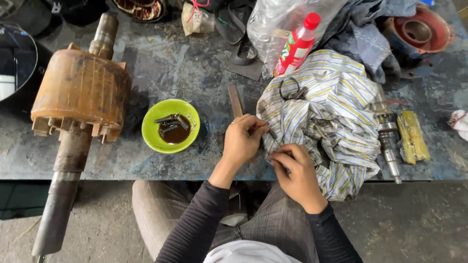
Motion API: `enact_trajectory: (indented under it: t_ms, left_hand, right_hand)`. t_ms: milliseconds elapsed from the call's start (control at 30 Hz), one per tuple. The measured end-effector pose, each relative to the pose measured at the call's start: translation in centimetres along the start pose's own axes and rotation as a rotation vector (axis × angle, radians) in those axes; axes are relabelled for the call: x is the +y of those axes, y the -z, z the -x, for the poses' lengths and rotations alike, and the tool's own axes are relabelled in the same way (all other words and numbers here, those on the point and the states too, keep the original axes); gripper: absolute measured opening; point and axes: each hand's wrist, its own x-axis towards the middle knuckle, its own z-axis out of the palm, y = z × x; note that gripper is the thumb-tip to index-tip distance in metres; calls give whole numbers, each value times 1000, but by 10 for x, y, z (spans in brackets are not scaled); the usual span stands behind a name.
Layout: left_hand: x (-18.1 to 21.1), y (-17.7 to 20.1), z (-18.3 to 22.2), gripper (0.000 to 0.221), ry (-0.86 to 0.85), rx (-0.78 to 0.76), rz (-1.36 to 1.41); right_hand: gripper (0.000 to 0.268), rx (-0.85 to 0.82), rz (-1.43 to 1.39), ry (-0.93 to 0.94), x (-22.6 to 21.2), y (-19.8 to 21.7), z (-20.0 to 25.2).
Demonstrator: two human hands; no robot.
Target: Cleaning and filing small metal components at a workbench in an auto repair shop.
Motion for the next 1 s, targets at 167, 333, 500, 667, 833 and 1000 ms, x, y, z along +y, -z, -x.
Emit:
enact_trajectory:
  t_ms: [167,333,500,667,833,1000]
  left_hand:
    - [-3,-5,-19,2,16,-189,-159]
    - [4,15,-13,14,27,-241,-355]
    - [9,33,7,13,15,-239,-644]
    - [20,28,18,19,-4,-290,-696]
    - [14,-6,13,25,40,-291,-549]
    - [44,-20,3,26,346,-218,-59]
  right_hand:
    - [19,56,-140,-12,7,11,-8]
    - [25,-30,-68,-119,0,10,-36]
    - [53,-226,303,-142,1,-20,-53]
    - [27,-156,106,-283,27,-34,-56]
    - [21,-93,-141,-495,40,-30,-44]
    - [35,-25,-365,-660,24,-8,-53]
